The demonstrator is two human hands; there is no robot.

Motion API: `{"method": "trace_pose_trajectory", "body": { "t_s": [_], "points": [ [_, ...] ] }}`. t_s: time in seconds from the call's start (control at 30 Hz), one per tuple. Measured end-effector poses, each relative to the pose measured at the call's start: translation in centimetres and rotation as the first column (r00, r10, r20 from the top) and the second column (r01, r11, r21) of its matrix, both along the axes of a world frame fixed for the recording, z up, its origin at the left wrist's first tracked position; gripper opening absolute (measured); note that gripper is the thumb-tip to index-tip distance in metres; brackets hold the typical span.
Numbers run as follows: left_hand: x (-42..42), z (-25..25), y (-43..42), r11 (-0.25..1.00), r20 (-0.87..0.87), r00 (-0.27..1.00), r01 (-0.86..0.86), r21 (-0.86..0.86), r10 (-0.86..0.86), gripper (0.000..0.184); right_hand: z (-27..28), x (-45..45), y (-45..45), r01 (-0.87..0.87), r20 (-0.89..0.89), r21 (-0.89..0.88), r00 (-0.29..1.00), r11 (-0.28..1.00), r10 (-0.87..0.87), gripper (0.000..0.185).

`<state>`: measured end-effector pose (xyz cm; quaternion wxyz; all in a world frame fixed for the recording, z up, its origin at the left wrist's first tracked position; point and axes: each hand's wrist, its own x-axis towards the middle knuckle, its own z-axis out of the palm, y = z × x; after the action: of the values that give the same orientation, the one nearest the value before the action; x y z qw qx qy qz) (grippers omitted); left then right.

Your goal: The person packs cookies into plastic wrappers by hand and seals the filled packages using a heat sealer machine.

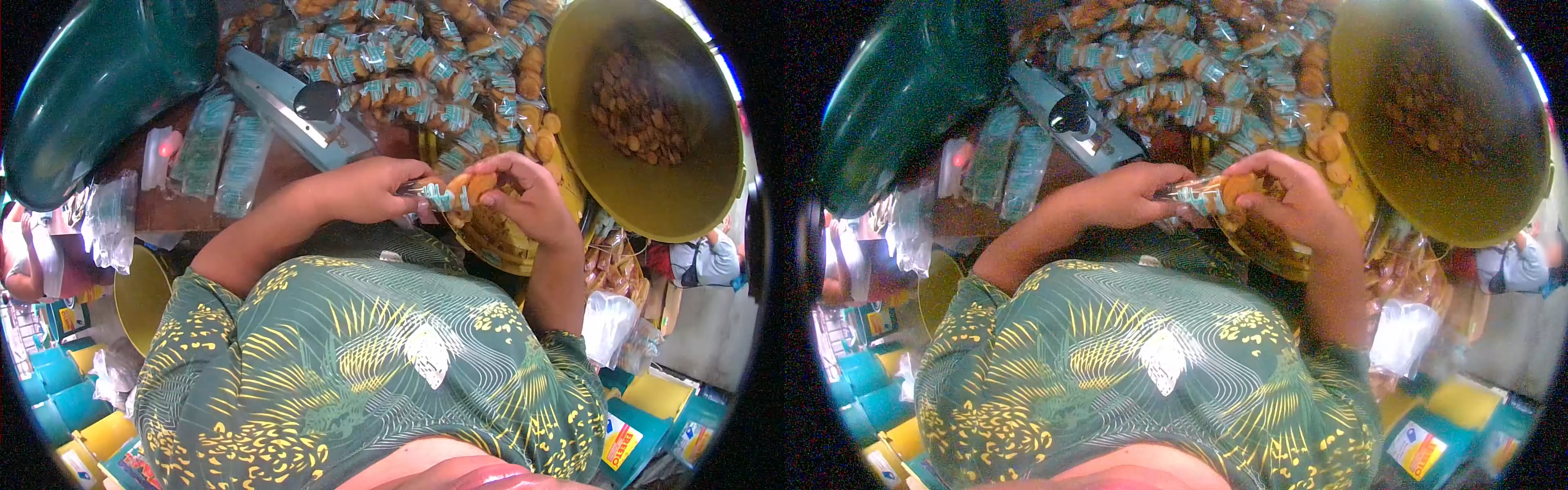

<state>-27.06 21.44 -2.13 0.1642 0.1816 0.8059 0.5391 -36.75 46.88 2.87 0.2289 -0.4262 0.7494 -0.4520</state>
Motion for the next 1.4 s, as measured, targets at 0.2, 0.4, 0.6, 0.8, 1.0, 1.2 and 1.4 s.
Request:
{"method": "trace_pose_trajectory", "body": {
  "t_s": [0.2, 0.4, 0.6, 0.8, 1.0, 1.2, 1.4],
  "points": [
    [0.2, -1.6, 1.1, 0.974, 0.086, 0.996, 0.009, 0.226, -0.030, 0.047, -1.4, 0.3, -1.1, 0.018, -0.033, -0.129, 0.999, 0.991, -0.023, 0.023],
    [0.3, -1.9, 1.7, 0.971, 0.232, 0.973, -0.048, 0.233, -0.008, 0.059, -4.6, 0.7, -1.8, 0.238, 0.350, -0.196, 0.923, 0.951, -0.159, 0.010],
    [0.7, -2.2, 1.9, 0.937, 0.318, 0.946, -0.054, 0.346, -0.063, 0.065, -5.0, 1.4, -2.5, 0.212, -0.035, -0.202, 0.974, 0.956, -0.223, 0.017],
    [0.5, -2.9, 2.5, 0.858, 0.309, 0.949, -0.109, 0.501, -0.059, 0.068, -3.7, 4.4, -3.9, 0.275, -0.422, -0.241, 0.834, 0.931, -0.355, 0.018],
    [0.7, -2.5, 2.5, 0.834, 0.418, 0.902, -0.143, 0.532, -0.112, 0.067, -2.2, 3.8, -1.1, 0.293, -0.474, -0.214, 0.803, 0.932, -0.362, 0.021],
    [0.7, -2.8, 1.9, 0.843, 0.432, 0.900, -0.193, 0.503, -0.052, 0.064, -2.5, 1.6, 6.1, 0.544, -0.646, 0.464, 0.747, 0.699, -0.153, 0.036],
    [0.4, -2.7, 2.2, 0.851, 0.387, 0.919, -0.148, 0.505, -0.070, 0.061, -4.9, 1.0, 5.2, 0.557, -0.494, 0.332, 0.790, 0.762, -0.363, 0.036]
  ]
}}
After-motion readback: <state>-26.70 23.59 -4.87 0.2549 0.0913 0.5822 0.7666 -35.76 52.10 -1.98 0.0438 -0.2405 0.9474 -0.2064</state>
